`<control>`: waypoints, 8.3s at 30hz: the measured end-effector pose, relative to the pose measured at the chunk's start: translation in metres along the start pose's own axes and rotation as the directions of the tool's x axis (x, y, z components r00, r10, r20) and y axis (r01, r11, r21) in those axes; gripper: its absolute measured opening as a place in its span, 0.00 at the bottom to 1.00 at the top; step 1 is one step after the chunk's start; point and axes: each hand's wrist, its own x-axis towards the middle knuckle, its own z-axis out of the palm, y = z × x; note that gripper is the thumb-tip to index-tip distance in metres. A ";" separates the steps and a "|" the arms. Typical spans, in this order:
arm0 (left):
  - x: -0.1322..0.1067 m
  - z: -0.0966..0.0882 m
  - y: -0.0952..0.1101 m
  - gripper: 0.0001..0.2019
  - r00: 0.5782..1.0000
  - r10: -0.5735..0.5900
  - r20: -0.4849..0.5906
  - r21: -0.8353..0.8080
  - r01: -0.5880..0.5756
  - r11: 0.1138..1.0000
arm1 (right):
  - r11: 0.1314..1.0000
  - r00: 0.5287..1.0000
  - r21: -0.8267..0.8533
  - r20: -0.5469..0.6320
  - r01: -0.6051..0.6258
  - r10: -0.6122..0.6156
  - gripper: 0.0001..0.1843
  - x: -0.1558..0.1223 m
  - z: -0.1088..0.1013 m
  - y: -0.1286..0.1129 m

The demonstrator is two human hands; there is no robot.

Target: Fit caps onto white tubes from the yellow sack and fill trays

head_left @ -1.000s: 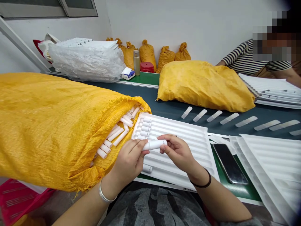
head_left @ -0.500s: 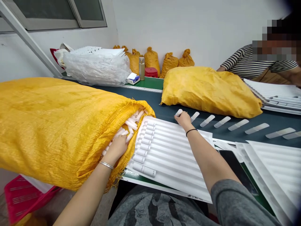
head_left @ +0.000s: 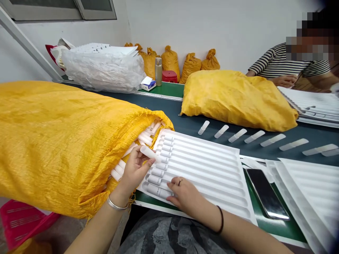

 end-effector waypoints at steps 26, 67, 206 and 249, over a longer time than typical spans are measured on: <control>-0.022 0.015 0.037 0.16 0.897 0.288 0.335 0.548 -0.435 0.715 | 0.943 0.878 0.241 -0.469 0.231 -0.095 0.14 0.008 -0.088 0.022; 0.004 -0.052 0.000 0.12 0.979 0.197 0.049 0.716 -0.172 0.677 | 0.907 0.914 -0.112 -0.058 -0.407 0.403 0.12 0.070 -0.061 0.026; -0.025 -0.013 0.035 0.14 0.914 0.287 0.286 0.596 -0.404 0.694 | 0.844 0.963 0.520 -0.268 0.129 0.018 0.16 0.042 -0.071 0.008; -0.023 -0.056 0.001 0.18 0.990 -0.020 -0.137 0.371 0.070 0.926 | 0.994 0.999 -0.106 -0.050 -0.004 -0.002 0.07 0.059 0.012 0.004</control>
